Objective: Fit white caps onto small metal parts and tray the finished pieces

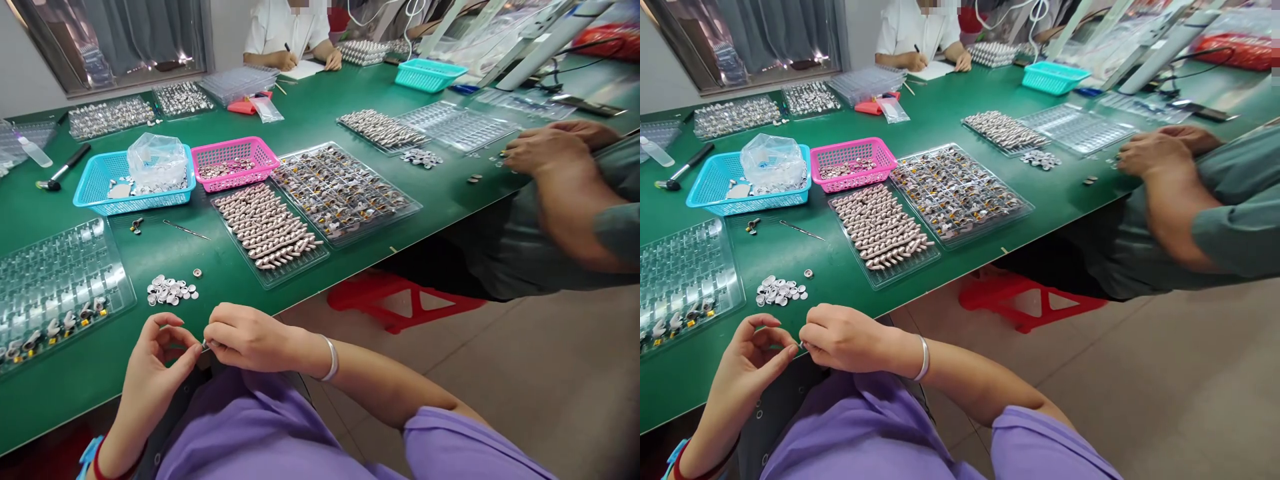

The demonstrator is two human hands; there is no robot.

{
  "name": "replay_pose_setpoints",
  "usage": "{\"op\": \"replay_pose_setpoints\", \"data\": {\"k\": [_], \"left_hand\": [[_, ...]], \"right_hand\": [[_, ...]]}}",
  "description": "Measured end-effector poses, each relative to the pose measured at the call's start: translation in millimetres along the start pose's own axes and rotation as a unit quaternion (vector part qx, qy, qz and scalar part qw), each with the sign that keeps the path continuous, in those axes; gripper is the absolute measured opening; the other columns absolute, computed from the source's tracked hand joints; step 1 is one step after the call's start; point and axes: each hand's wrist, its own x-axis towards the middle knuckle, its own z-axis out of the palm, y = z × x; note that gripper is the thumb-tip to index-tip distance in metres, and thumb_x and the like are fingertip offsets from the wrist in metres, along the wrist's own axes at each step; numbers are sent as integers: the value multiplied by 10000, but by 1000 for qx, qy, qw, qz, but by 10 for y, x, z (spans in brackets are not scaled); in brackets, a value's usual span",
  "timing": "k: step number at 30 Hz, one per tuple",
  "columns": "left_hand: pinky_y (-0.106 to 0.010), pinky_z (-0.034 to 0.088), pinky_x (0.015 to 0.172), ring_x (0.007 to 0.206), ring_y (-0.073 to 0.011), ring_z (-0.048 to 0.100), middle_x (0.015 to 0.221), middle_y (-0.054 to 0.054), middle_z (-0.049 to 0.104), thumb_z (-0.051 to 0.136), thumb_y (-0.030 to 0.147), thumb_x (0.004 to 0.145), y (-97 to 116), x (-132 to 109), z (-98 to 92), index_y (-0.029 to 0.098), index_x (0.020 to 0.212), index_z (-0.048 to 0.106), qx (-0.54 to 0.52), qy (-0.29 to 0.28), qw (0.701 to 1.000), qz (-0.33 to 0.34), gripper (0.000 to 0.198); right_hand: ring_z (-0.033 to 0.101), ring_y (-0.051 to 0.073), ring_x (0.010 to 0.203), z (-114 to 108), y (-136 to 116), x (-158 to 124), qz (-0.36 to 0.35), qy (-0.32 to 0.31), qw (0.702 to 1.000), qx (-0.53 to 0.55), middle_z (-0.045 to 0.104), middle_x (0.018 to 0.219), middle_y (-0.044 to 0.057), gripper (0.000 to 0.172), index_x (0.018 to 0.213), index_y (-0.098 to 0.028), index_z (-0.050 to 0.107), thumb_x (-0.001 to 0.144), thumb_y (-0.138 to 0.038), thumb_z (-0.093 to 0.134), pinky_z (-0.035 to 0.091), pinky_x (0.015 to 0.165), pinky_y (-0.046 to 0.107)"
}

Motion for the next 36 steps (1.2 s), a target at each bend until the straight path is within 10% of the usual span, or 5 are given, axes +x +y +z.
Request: {"op": "replay_pose_setpoints", "data": {"k": [9, 17, 36], "left_hand": [[-240, 453, 431, 505, -145, 682, 971, -29, 790, 630, 309, 857, -72, -334, 273, 260, 1037, 555, 285, 175, 933, 131, 202], [-182, 435, 372, 627, -162, 709, 850, -9, 775, 669, 372, 810, -37, -245, 150, 251, 1097, 552, 178, 139, 971, 74, 334], [-197, 470, 437, 500, -122, 647, 746, 46, 723, 607, 344, 817, 55, -109, 35, 265, 1123, 518, 278, 92, 952, 86, 329]], "right_hand": [[422, 158, 658, 114, -156, -5, 89, 24, 994, -56, 477, 706, 20, 243, 727, -172, 494, 953, -129, 416, 365, 624, 269], [416, 163, 663, 85, -187, 43, 43, -4, 995, -86, 469, 712, 23, 228, 738, -162, 516, 947, -124, 432, 355, 628, 273], [420, 172, 649, 126, -117, 79, -3, -32, 991, -133, 481, 702, 20, 215, 741, -172, 514, 942, -127, 452, 330, 595, 293]]}}
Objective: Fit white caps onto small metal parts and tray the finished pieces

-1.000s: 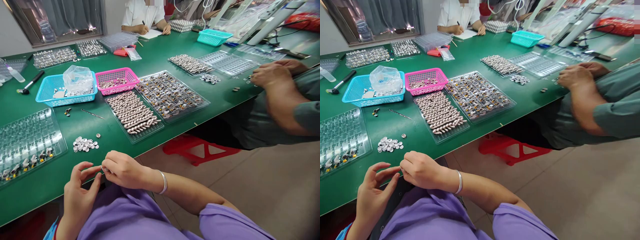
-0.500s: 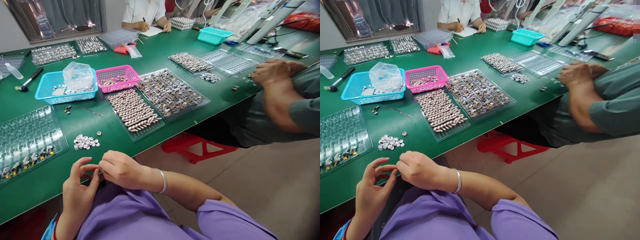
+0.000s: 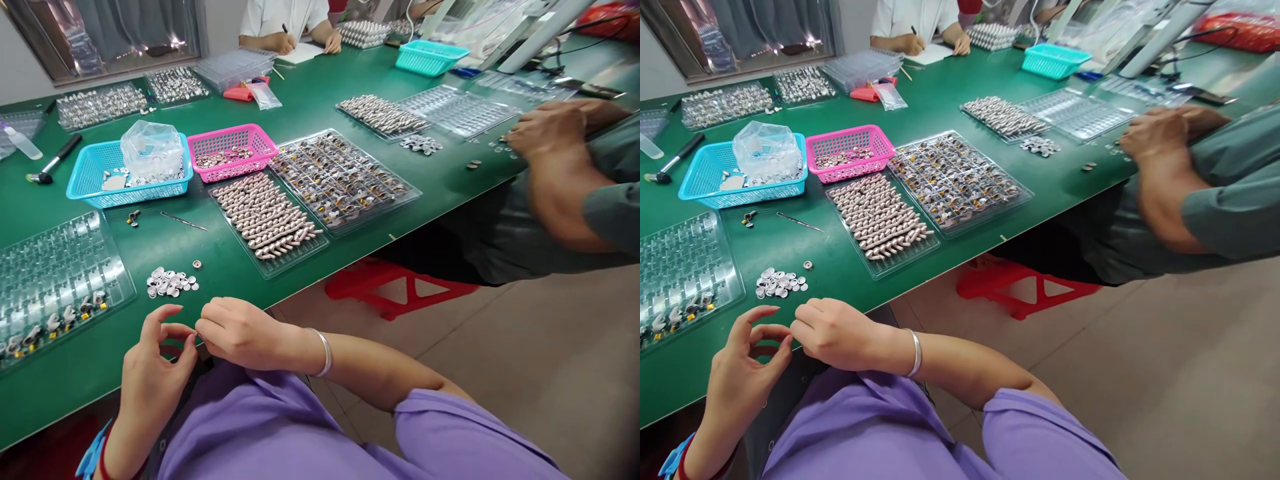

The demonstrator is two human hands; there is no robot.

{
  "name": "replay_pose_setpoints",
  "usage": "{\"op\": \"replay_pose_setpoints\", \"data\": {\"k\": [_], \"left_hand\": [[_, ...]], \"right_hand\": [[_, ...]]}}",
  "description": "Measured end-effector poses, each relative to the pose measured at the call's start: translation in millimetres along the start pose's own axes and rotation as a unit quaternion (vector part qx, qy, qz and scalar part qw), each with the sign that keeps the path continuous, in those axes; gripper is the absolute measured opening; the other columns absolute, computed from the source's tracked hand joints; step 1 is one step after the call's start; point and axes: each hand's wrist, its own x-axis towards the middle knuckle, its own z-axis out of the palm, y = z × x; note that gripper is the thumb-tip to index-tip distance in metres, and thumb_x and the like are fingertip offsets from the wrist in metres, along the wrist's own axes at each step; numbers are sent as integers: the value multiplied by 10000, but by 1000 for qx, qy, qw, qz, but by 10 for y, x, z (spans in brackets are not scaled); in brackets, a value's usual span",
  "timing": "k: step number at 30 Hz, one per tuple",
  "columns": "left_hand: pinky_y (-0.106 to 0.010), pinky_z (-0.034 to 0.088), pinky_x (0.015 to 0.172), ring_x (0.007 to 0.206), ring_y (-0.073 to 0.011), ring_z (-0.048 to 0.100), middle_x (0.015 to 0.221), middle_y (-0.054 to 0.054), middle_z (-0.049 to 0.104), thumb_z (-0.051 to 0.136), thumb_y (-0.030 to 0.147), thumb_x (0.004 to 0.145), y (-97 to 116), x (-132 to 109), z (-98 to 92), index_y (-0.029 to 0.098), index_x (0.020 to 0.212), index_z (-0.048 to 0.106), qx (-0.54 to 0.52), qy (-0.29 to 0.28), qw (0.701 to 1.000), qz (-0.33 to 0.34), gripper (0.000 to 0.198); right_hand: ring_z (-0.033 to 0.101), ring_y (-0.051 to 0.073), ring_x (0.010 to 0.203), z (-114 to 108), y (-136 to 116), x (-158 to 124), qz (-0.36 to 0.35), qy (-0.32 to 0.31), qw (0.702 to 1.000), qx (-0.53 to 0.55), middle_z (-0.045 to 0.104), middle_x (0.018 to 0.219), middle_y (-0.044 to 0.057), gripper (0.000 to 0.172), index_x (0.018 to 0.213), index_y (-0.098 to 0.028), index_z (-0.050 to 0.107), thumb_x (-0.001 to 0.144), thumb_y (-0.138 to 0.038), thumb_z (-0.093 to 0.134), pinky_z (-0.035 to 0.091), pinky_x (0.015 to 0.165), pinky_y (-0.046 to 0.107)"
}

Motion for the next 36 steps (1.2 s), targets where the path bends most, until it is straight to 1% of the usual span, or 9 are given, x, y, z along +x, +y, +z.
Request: {"op": "replay_pose_setpoints", "data": {"k": [2, 6, 10, 15, 19, 23, 32, 36], "left_hand": [[-198, 470, 442, 523, -126, 660, 753, 43, 721, 600, 343, 819, 24, 11, -15, 265, 1120, 516, -1, -8, 1000, -9, 322], [-205, 484, 470, 546, -131, 671, 751, 46, 724, 611, 337, 809, 38, 33, -36, 265, 1127, 514, 3, -22, 1000, -2, 340], [-229, 507, 525, 560, -139, 668, 759, 44, 733, 596, 333, 816, 40, 30, -47, 270, 1148, 516, 10, -17, 1000, -8, 347], [-233, 496, 499, 500, -132, 644, 754, 46, 726, 591, 329, 819, 15, 17, -27, 267, 1173, 512, 19, -34, 999, 2, 368], [-210, 471, 467, 514, -125, 651, 732, 57, 697, 573, 285, 805, -4, 30, -9, 264, 1158, 530, 26, -23, 999, 21, 356], [-184, 454, 428, 519, -116, 659, 723, 62, 688, 579, 264, 780, 6, 50, -30, 260, 1151, 538, 33, -31, 998, 34, 373], [-189, 472, 447, 523, -119, 666, 784, 55, 717, 593, 310, 817, -97, 15, -38, 288, 1229, 502, 35, -48, 998, 34, 423], [-188, 470, 446, 517, -116, 662, 790, 57, 721, 587, 306, 820, -83, 10, -35, 289, 1236, 497, 35, -48, 998, 32, 426]], "right_hand": [[420, 174, 654, 1, 4, 2, -5, 6, 1000, 2, 482, 701, 21, 208, 742, -170, 517, 936, -124, 457, 327, 593, 294], [420, 172, 656, 5, 7, 8, -4, 22, 1000, 6, 484, 701, 21, 188, 737, -164, 525, 914, -113, 486, 320, 587, 294], [428, 170, 656, 19, 2, -1, -5, 2, 1000, -1, 482, 704, 22, 190, 740, -166, 514, 917, -107, 477, 323, 588, 291], [441, 169, 673, 29, -5, -11, -4, -23, 1000, -3, 478, 710, 21, 193, 747, -170, 496, 926, -106, 466, 325, 594, 293], [444, 169, 683, 28, -9, -1, -6, -40, 999, -1, 485, 728, 25, 194, 760, -168, 496, 946, -129, 463, 329, 599, 297], [432, 169, 664, 26, -17, 9, -15, -19, 1000, -5, 484, 707, 23, 220, 733, -168, 505, 942, -118, 456, 321, 587, 296], [415, 169, 647, 43, -17, 10, -19, 13, 1000, -4, 491, 699, 24, 207, 735, -163, 518, 928, -103, 473, 308, 578, 295], [409, 167, 638, 39, -15, 17, -22, 21, 1000, -7, 486, 691, 22, 216, 717, -163, 515, 921, -100, 484, 300, 569, 296]]}}
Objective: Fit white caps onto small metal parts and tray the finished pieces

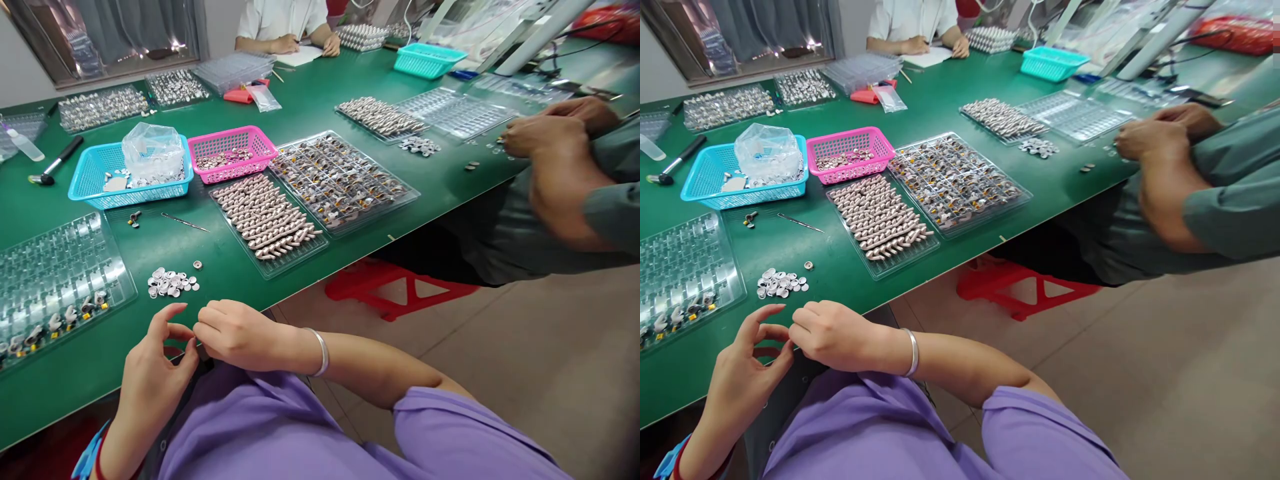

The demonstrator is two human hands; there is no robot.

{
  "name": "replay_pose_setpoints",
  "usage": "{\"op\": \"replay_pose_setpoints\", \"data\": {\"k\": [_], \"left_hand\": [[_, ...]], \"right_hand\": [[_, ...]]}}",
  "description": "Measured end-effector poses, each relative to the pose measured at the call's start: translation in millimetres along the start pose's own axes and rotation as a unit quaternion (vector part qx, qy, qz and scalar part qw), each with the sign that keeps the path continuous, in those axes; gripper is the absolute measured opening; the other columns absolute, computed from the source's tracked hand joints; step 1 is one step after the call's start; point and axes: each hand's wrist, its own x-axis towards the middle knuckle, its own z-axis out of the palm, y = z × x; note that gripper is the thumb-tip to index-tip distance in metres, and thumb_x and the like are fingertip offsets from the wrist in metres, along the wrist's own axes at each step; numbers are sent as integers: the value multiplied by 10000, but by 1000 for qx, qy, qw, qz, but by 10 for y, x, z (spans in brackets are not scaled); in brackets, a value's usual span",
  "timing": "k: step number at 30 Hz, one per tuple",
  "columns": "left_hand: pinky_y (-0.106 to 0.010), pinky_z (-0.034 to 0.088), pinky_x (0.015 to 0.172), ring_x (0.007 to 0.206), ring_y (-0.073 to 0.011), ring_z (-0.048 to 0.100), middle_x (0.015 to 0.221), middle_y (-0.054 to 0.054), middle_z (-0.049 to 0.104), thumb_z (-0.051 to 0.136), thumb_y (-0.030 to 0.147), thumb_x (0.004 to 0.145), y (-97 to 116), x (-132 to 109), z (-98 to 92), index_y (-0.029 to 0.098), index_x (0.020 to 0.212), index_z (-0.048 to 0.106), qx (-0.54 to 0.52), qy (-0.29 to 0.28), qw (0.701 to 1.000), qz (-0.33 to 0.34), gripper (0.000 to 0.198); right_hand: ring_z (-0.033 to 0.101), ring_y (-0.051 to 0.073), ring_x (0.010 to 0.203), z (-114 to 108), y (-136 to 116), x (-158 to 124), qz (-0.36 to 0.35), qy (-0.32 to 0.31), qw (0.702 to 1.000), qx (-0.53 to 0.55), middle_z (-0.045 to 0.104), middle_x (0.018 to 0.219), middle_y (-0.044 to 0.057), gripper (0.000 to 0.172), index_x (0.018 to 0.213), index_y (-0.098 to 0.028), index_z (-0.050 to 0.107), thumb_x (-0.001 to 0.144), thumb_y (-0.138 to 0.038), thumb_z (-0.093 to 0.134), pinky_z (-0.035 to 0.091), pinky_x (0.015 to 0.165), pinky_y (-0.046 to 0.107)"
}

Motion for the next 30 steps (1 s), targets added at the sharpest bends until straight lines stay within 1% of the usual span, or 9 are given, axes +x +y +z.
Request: {"op": "replay_pose_setpoints", "data": {"k": [5, 10, 15, 19, 21, 24, 30], "left_hand": [[-193, 476, 459, 511, -114, 658, 745, 61, 710, 560, 278, 798, 51, 24, -14, 263, 1195, 520, 12, 1, 1000, 3, 399], [-185, 477, 458, 511, -105, 656, 731, 70, 702, 549, 263, 776, 56, 38, -11, 262, 1175, 533, 16, 2, 1000, 8, 400], [-177, 479, 459, 557, -112, 675, 729, 69, 710, 552, 248, 763, 33, 56, -38, 266, 1165, 519, -12, -9, 1000, 13, 404], [-201, 518, 545, 600, -121, 687, 736, 66, 712, 550, 234, 771, 25, 71, -57, 266, 1167, 506, -33, -22, 999, 13, 400], [-223, 532, 591, 614, -130, 690, 740, 59, 711, 557, 246, 777, 29, 78, -56, 260, 1154, 505, -51, -20, 998, 8, 381], [-243, 531, 617, 627, -142, 684, 730, 49, 702, 572, 268, 779, 40, 89, -57, 249, 1117, 505, -92, -21, 996, -8, 345], [-242, 484, 614, 631, -140, 618, 690, 50, 664, 602, 286, 774, 19, 120, -85, 233, 1090, 490, -200, -58, 976, -65, 339]], "right_hand": [[412, 167, 633, -21, -3, 14, -4, 5, 1000, 2, 489, 688, 24, 222, 710, -160, 521, 918, -92, 483, 304, 564, 296], [424, 170, 643, -3, -17, 13, -10, -9, 1000, 4, 499, 702, 32, 208, 717, -150, 537, 915, -97, 498, 312, 567, 300], [418, 168, 651, -15, 5, 22, -23, -11, 1000, 3, 490, 708, 29, 223, 716, -155, 530, 926, -100, 482, 317, 575, 297], [411, 165, 654, -28, 41, 29, -34, -6, 999, 11, 491, 710, 25, 217, 724, -155, 540, 927, -106, 480, 324, 585, 293], [414, 164, 662, -26, 55, 26, -33, -4, 999, 20, 504, 720, 26, 216, 727, -154, 549, 930, -122, 481, 338, 601, 291], [428, 162, 674, -25, 69, 16, -20, -2, 999, 40, 533, 742, 30, 217, 734, -155, 562, 937, -156, 485, 362, 628, 286], [476, 161, 710, -15, 92, -1, 5, 18, 995, 93, 572, 793, 47, 185, 803, -154, 595, 941, -171, 473, 402, 660, 270]]}}
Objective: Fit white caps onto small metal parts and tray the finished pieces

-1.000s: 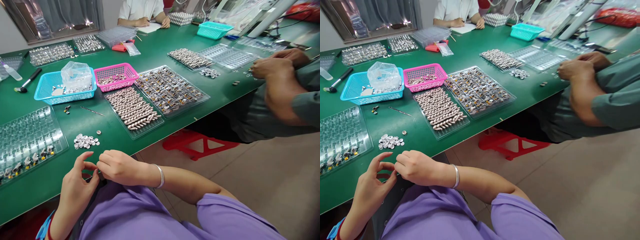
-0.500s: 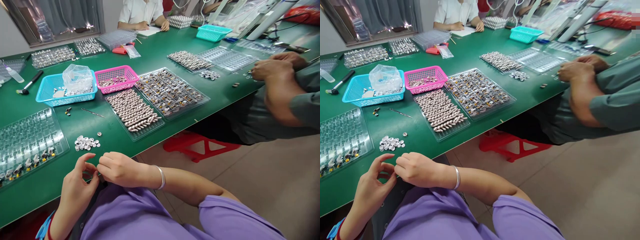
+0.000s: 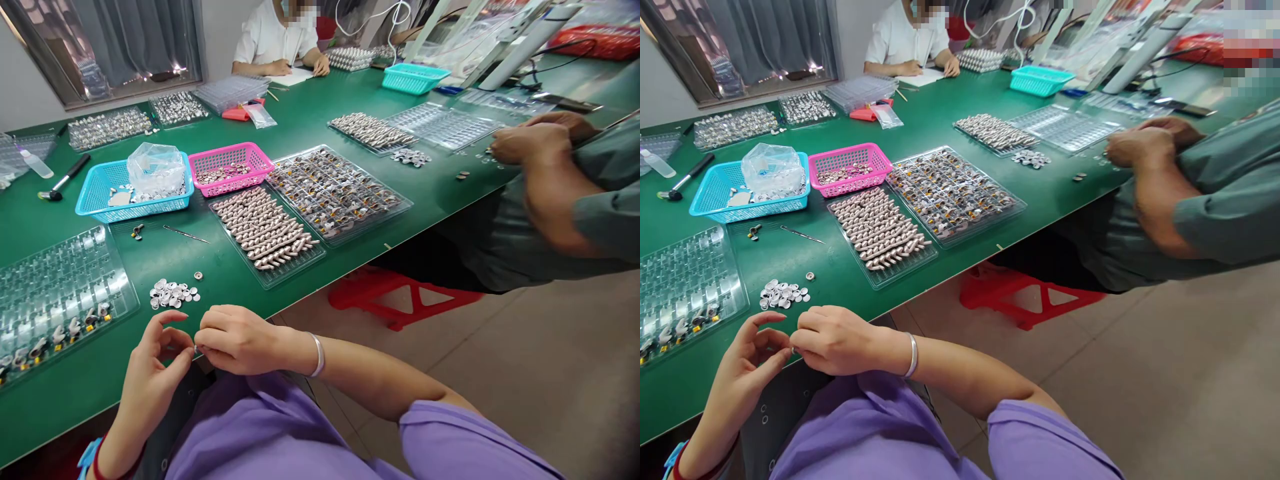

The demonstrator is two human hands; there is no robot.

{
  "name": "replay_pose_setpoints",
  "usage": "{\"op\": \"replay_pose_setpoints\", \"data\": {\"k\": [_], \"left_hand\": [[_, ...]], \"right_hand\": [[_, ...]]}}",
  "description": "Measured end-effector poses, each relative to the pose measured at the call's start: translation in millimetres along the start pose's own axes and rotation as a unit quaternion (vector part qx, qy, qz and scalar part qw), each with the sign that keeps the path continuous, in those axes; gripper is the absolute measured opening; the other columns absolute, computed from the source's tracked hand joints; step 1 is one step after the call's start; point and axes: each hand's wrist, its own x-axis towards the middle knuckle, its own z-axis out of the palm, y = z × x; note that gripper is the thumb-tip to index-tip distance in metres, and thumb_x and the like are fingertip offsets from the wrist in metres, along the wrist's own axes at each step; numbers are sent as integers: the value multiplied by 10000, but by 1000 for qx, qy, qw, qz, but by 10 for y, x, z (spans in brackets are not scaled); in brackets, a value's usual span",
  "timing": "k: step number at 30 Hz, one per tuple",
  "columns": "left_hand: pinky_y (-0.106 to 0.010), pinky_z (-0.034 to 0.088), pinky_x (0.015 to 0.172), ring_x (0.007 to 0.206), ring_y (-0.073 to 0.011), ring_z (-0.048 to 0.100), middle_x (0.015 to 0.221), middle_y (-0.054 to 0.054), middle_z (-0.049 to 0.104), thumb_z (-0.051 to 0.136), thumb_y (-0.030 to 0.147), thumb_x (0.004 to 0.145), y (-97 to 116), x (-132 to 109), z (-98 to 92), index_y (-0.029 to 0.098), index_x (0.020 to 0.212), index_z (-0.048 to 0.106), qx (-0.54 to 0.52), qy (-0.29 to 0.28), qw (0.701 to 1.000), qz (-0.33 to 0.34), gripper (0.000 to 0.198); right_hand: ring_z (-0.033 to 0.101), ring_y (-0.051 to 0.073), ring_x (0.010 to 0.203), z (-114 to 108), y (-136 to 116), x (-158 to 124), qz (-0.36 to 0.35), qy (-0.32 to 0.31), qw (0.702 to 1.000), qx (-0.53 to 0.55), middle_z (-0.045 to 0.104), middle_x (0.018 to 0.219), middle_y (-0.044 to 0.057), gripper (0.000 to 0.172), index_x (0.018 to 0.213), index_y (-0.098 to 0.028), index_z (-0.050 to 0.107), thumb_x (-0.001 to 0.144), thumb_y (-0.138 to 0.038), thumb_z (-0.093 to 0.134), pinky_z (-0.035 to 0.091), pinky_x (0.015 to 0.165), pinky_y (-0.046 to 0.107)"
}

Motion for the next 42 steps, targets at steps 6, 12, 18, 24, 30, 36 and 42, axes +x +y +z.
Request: {"op": "replay_pose_setpoints", "data": {"k": [6, 12, 18, 24, 30, 36, 42], "left_hand": [[-234, 449, 655, 664, -129, 572, 688, 49, 647, 669, 268, 776, 2, 17, -14, 234, 1113, 501, -105, -18, 994, -39, 378], [-211, 418, 627, 615, -108, 528, 627, 57, 623, 720, 220, 705, 37, -12, 48, 229, 1070, 536, -224, -1, 972, -77, 409], [-226, 440, 606, 621, -130, 554, 655, 38, 630, 696, 272, 724, -111, -38, -19, 226, 994, 616, -139, -19, 988, -56, 285], [-278, 439, 590, 630, -189, 616, 676, -16, 684, 598, 450, 793, -207, 128, -381, 236, 676, 698, 249, -35, 967, 32, 263], [-318, 444, 642, 628, -197, 617, 856, -51, 690, 502, 450, 866, -256, 699, -611, 229, 855, 741, 375, 119, 914, 97, 326], [-308, 440, 614, 703, -229, 640, 831, -52, 700, 545, 418, 840, -291, 1021, -590, 272, 850, 778, 402, 62, 903, 137, 275], [-322, 459, 605, 688, -234, 661, 881, -59, 742, 495, 351, 854, -277, 895, -739, 258, 919, 770, 424, 38, 891, 159, 297]], "right_hand": [[510, 160, 728, 31, 10, -23, 25, 5, 998, 52, 570, 806, 61, 180, 854, -154, 586, 959, -189, 444, 446, 684, 262], [521, 147, 720, 91, -51, -51, 61, 79, 984, 150, 564, 790, 45, 95, 864, -181, 538, 931, -179, 471, 462, 662, 246], [517, 136, 708, 122, -95, -90, 169, 150, 933, 280, 556, 766, 19, 47, 847, -191, 526, 891, -174, 526, 461, 654, 248], [565, 113, 654, 153, 101, -144, 352, 103, 827, 426, 621, 758, 13, 73, 830, -169, 565, 854, -236, 581, 491, 648, 248], [677, 158, 786, 224, 162, -138, 412, 92, 754, 502, 709, 869, 59, 126, 844, -165, 587, 820, -273, 647, 544, 737, 293], [645, 135, 696, 219, 161, -179, 419, 84, 773, 469, 685, 786, 27, 130, 836, -168, 580, 819, -275, 652, 527, 668, 261], [622, 128, 686, 206, 185, -128, 400, 79, 812, 417, 695, 857, 50, 84, 848, -155, 590, 836, -239, 592, 500, 626, 240]]}}
